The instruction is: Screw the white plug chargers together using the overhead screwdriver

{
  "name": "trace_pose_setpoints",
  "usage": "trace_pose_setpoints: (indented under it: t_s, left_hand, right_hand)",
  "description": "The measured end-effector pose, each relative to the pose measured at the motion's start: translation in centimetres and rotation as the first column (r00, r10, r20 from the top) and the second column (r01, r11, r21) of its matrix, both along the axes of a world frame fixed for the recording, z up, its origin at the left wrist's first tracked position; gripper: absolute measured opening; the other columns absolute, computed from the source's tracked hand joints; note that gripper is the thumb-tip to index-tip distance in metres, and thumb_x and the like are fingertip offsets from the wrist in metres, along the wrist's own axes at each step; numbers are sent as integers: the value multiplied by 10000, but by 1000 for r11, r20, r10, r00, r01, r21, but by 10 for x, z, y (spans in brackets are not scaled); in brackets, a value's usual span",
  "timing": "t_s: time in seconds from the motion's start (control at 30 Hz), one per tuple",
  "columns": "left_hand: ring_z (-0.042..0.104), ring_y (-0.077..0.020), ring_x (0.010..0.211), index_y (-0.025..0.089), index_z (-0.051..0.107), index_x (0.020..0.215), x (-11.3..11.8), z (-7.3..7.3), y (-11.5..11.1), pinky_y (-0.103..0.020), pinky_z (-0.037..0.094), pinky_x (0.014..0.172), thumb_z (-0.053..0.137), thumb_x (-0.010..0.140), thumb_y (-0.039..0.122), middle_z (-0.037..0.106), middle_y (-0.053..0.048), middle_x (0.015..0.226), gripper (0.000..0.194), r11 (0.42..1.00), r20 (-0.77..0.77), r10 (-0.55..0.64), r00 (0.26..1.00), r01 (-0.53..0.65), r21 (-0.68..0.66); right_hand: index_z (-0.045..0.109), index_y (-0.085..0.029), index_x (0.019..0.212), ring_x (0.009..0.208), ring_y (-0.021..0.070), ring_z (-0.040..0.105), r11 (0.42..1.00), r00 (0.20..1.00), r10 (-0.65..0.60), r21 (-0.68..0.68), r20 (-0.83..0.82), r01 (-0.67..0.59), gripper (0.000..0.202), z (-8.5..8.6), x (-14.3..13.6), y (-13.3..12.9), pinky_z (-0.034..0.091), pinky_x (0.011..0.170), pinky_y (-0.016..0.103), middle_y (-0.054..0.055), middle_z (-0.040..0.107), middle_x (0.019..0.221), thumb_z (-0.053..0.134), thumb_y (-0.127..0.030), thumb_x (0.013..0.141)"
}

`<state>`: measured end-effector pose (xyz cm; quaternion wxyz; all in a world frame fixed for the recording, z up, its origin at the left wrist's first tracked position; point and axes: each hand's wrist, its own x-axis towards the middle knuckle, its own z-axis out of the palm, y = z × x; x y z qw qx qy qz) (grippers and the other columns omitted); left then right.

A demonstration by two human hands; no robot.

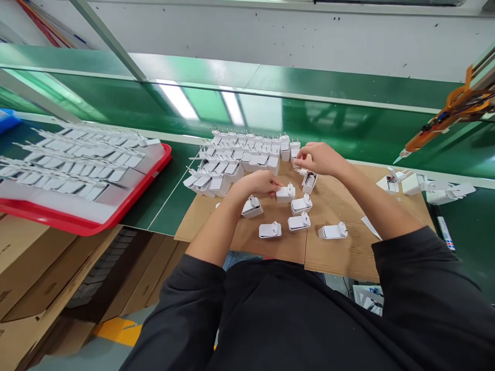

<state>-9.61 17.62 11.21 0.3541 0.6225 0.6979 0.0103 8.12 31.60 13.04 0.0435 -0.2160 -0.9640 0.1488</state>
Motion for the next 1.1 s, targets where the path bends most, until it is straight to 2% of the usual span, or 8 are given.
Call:
trace_pose_setpoints:
  t_s: [0.03,0.1,0.2,0.27,0.47,0.67,0.87,1.1]
  left_hand:
    - [679,-181,861,265,744,1170,3,4,-1,-256,495,795,532,853,281,775,-3,914,381,999,-53,8,999,-6,35]
    - [670,-197,914,277,725,1204,11,14,-3,-262,484,813,528,865,319,766,-10,1008,394,989,-142,62,988,-42,144]
    - [659,-220,924,237,750,1075,32,29,0,-283,479,812,520,890,416,750,-44,982,345,950,-226,151,962,-78,302]
    - [651,-248,952,200,745,959,50,34,4,-301,481,813,551,880,478,739,-73,950,348,939,-281,161,946,-59,338]
    - [631,-341,1080,169,716,925,88,23,27,-379,482,898,677,793,574,727,-131,978,428,964,-425,76,902,42,262]
    - [670,-307,1008,188,695,862,93,15,49,-370,488,882,724,756,543,733,-110,922,372,978,-420,13,907,75,193]
    - [684,-301,962,188,691,831,96,12,60,-349,506,811,728,745,530,732,-107,920,355,982,-401,-42,915,112,152]
    - [692,-283,931,187,722,863,97,12,58,-323,505,769,677,783,419,734,-96,912,249,971,-433,-126,893,199,129]
  right_hand:
    - [743,-147,1027,904,261,648,995,993,-97,16,61,96,430,-5,0,5,420,696,321,137,725,1032,610,-527,877]
    - [734,-153,1052,927,303,656,985,969,-169,-7,180,174,525,-17,-2,11,425,678,328,154,734,1052,689,-601,781]
    - [737,-181,961,893,266,670,982,974,-155,-87,163,170,436,-33,-4,16,437,675,300,115,757,995,716,-564,753]
    - [732,-185,888,870,227,671,979,984,-149,-128,101,161,323,-38,0,17,437,687,278,81,763,948,696,-487,780]
    - [678,-177,1055,912,180,682,942,981,-137,-326,-135,86,348,-47,38,16,499,756,263,66,749,1032,542,-452,890]
    - [632,-175,1169,1054,206,658,912,944,-102,-409,-313,-37,436,-72,61,17,565,881,347,114,695,1178,505,-500,909]
    - [612,-202,1227,1073,204,659,907,928,-88,-415,-363,-76,466,-88,69,19,580,917,358,101,683,1208,507,-524,908]
    - [616,-220,1225,994,192,672,910,935,-82,-410,-344,-71,413,-91,72,14,571,922,342,65,702,1186,524,-470,910]
